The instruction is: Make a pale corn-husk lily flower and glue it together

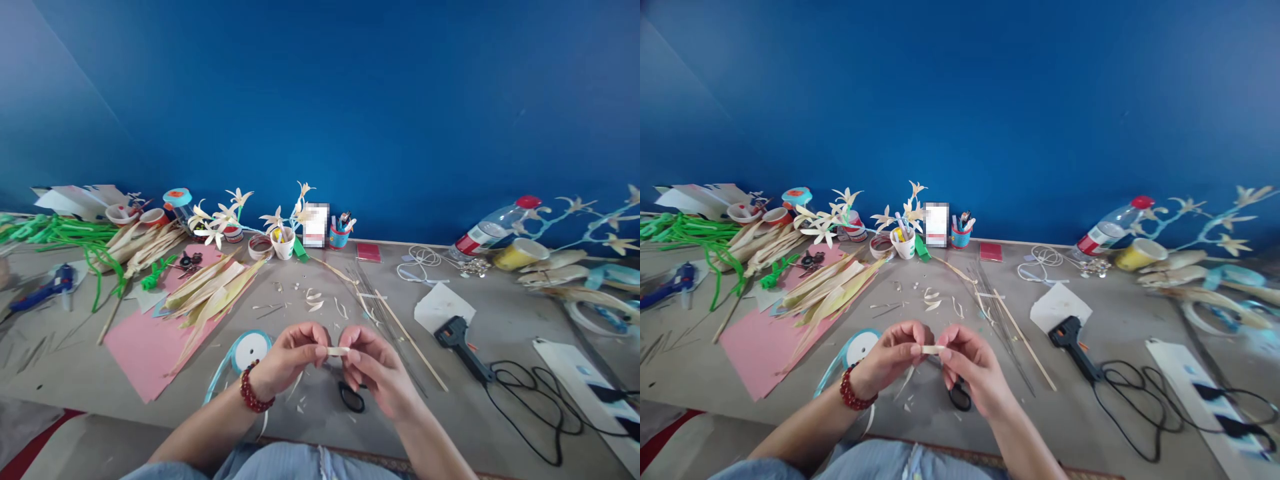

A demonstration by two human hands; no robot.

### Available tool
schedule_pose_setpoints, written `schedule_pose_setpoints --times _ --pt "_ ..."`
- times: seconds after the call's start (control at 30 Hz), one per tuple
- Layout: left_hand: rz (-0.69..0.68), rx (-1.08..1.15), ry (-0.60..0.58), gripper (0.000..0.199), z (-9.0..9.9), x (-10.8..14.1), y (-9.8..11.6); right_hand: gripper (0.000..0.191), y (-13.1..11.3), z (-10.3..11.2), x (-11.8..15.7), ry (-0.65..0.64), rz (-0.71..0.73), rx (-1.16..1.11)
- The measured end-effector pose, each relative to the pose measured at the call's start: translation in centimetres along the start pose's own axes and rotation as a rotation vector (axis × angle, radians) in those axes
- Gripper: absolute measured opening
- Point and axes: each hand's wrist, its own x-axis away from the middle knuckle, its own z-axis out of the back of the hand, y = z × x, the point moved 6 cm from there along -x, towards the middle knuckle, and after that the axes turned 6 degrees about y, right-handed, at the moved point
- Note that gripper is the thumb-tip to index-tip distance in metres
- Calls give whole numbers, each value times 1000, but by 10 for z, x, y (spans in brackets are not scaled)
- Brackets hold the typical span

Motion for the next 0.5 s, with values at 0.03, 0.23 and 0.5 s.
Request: schedule_pose_setpoints --times 0.03,0.23,0.5 --pt "7 -36 -6 25 0 1 0 24 1 2 1 -9 -4 15" --pt "-32 -330 113 24 14 7 18 23 -10 23 -19 32 98 266" --pt "-325 -1083 267 18 49 49 54 15 -12 32 -113 22 419 995"
